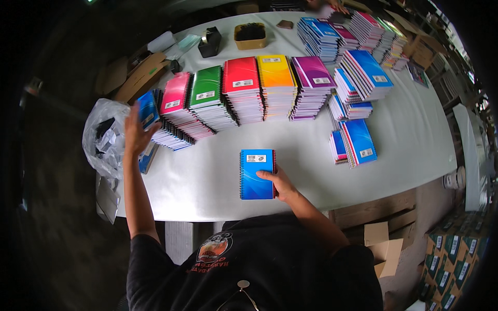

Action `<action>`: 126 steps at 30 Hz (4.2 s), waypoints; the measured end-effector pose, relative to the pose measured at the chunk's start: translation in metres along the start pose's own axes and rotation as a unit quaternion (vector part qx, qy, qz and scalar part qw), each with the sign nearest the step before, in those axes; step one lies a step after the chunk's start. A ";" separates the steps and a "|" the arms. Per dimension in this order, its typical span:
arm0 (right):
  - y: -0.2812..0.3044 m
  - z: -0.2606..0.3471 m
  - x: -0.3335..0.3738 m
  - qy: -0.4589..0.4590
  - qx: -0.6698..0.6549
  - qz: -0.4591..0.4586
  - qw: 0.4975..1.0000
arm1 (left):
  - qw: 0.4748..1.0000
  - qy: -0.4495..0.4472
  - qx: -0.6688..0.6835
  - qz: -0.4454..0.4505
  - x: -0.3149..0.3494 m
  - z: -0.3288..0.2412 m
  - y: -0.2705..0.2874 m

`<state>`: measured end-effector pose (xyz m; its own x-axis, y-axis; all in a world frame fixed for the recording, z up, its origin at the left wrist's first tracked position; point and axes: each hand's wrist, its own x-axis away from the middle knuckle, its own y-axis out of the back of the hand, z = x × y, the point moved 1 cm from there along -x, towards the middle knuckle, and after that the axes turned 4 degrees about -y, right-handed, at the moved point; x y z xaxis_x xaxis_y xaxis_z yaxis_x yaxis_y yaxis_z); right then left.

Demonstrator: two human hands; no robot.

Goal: The person stands at a table covered with stacks of colorful spiral-bound notebooks. They repeatedly pick up individual notebooks from various piles, briefly inspect them, and place them onto a new stack in the center of the table. The person continues this process, sorting through different colors and sizes of notebooks.

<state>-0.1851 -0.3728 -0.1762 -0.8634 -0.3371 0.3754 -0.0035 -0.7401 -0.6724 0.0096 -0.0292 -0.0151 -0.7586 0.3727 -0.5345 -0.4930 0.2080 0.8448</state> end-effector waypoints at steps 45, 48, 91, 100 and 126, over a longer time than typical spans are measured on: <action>0.087 0.131 0.134 0.237 0.064 -0.481 0.842 | 0.658 0.052 0.680 0.318 -0.046 -0.468 -0.146; 0.113 0.128 0.127 0.184 0.031 -0.458 0.869 | 0.661 0.089 0.672 0.321 -0.044 -0.475 -0.180; 0.112 -0.068 0.122 0.152 0.703 -0.503 0.479 | 0.849 -0.143 0.038 0.507 -0.226 0.108 -0.295; 0.074 -0.030 0.102 0.193 0.657 -0.464 0.562 | 0.896 0.041 0.437 -0.063 -0.230 0.003 -0.022; -0.006 0.132 0.019 0.405 0.471 -0.340 0.706 | 0.850 -0.006 0.524 0.056 0.008 -0.193 0.004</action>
<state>-0.1348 -0.4521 -0.0807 -0.8307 0.4430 -0.3372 -0.5478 -0.7583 0.3533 -0.0805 -0.2001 -0.0208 -0.7681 0.4508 -0.4547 0.2361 0.8595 0.4532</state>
